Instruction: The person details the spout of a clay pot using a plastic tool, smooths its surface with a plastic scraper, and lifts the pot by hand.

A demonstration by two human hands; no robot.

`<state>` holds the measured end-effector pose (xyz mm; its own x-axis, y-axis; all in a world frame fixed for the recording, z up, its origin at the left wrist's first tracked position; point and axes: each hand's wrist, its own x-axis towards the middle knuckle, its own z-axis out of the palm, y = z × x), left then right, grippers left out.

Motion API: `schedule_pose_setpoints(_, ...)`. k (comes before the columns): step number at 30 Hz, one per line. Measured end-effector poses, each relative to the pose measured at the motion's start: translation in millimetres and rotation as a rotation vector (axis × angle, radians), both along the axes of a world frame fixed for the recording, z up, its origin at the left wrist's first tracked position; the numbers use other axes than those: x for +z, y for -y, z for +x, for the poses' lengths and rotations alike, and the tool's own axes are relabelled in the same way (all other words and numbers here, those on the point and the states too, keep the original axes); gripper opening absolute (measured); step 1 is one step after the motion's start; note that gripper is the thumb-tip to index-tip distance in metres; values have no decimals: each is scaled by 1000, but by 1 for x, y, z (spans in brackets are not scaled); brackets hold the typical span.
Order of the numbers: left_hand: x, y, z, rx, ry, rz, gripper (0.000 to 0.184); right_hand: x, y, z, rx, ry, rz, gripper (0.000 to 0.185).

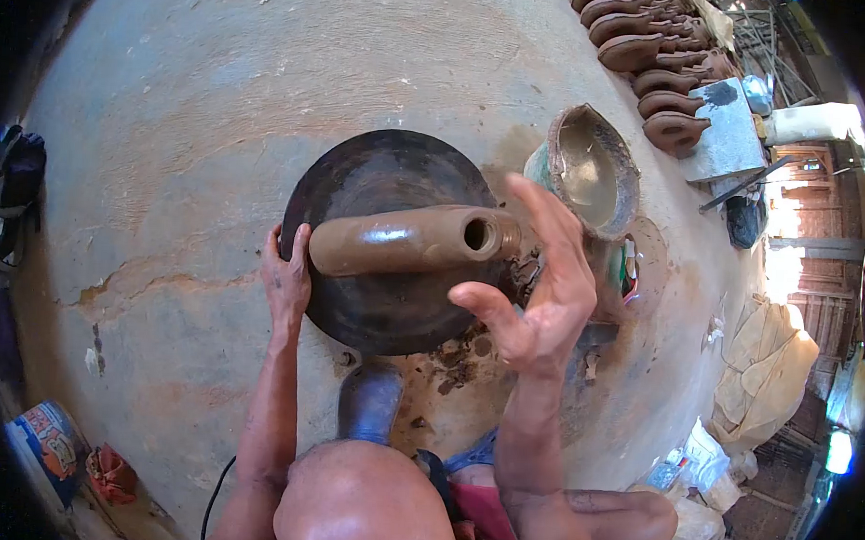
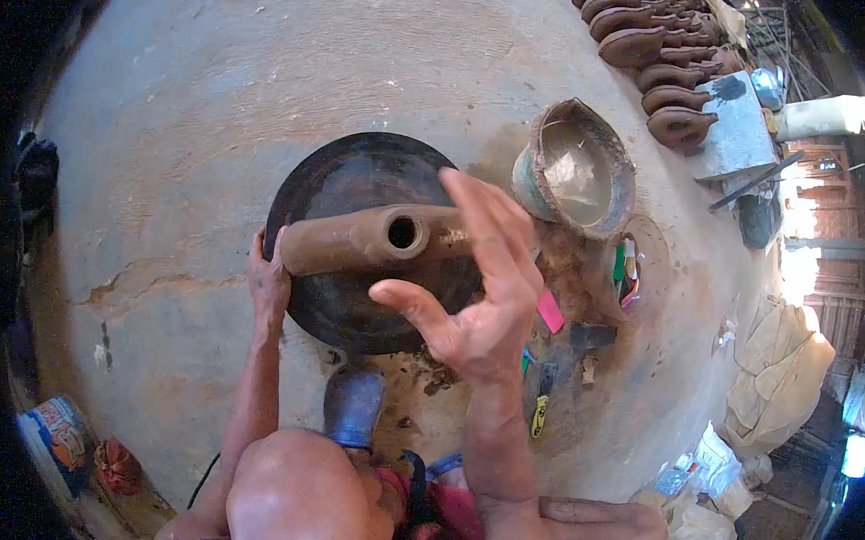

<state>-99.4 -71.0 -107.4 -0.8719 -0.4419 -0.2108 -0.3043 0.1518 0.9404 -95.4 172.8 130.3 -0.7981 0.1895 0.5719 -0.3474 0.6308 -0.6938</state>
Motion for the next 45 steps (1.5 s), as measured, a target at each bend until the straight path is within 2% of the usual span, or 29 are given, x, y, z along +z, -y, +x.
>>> schedule_pose_setpoints(3,-8,11,-25,-108,13,42,63,0,-14,-21,303,60,142,59)
schedule_pose_setpoints(5,-12,21,-44,-155,2,49,64,-6,-22,-30,483,139,122,62)
schedule_pose_setpoints(7,-14,29,-65,-319,50,-27,67,-5,-27,-34,505,137,128,64)
schedule_pose_setpoints(8,-18,33,-78,-316,53,-32,67,-5,-29,-35,544,140,108,63)
schedule_pose_setpoints(10,-38,40,-104,-463,0,-92,68,-6,-36,-41,584,145,81,62)
schedule_pose_setpoints(11,-43,42,-115,-538,-26,-122,69,-7,-41,-47,652,140,78,60)
schedule_pose_setpoints(15,3,29,-144,-771,-14,-80,60,-11,-58,-73,884,148,44,51)
schedule_pose_setpoints(16,-1,25,-154,-782,-7,-129,55,-10,-60,-77,930,164,-1,37)
schedule_pose_setpoints(17,-4,26,-159,-778,-4,-134,55,-11,-65,-77,935,161,-6,37)
schedule_pose_setpoints(19,7,18,-163,-826,-1,-106,52,-9,-67,-72,705,200,-52,18)
schedule_pose_setpoints(20,8,19,-165,-822,-1,-109,52,-10,-62,-58,495,194,-36,12)
schedule_pose_setpoints(21,5,19,-167,-827,-16,-113,51,-11,-55,-48,498,193,-37,12)
schedule_pose_setpoints(24,-11,23,-165,-815,-48,-95,50,-7,-28,-22,316,-15,94,34)
schedule_pose_setpoints(26,-14,26,-156,-808,-63,-73,49,-8,-8,-7,273,-13,137,43)
schedule_pose_setpoints(28,-11,28,-141,-666,-11,-103,50,-21,5,4,171,-26,166,49)
schedule_pose_setpoints(29,-9,30,-132,-686,-9,-105,50,-24,11,10,152,-22,163,49)
schedule_pose_setpoints(31,-8,32,-111,-573,-63,-68,53,-29,21,18,-9,-62,171,49)
schedule_pose_setpoints(32,-8,30,-99,-591,-64,-70,53,-32,27,20,-32,-61,90,46)
schedule_pose_setpoints(34,-7,28,-73,-364,-50,-81,51,-32,31,27,-105,-53,118,44)
schedule_pose_setpoints(35,-5,27,-59,-371,-50,-88,51,-31,33,30,-157,-43,148,43)
schedule_pose_setpoints(36,2,23,-45,-309,-54,-130,50,-30,35,32,-204,-59,147,33)
schedule_pose_setpoints(38,6,12,-17,-254,-62,-179,49,-33,29,40,-207,-50,155,27)
schedule_pose_setpoints(40,-4,-3,10,-21,-53,-83,51,-32,22,46,-220,-62,144,19)
schedule_pose_setpoints(41,-8,-9,21,-11,-51,-87,51,-30,15,48,-210,-50,93,20)
schedule_pose_setpoints(43,-13,-18,45,44,-26,-169,56,-32,14,37,-197,-48,6,33)
schedule_pose_setpoints(44,-15,-21,55,47,-26,-176,56,-28,17,30,-194,-48,-1,33)
schedule_pose_setpoints(45,-16,-24,63,53,2,-118,59,-20,22,21,-173,-41,42,42)
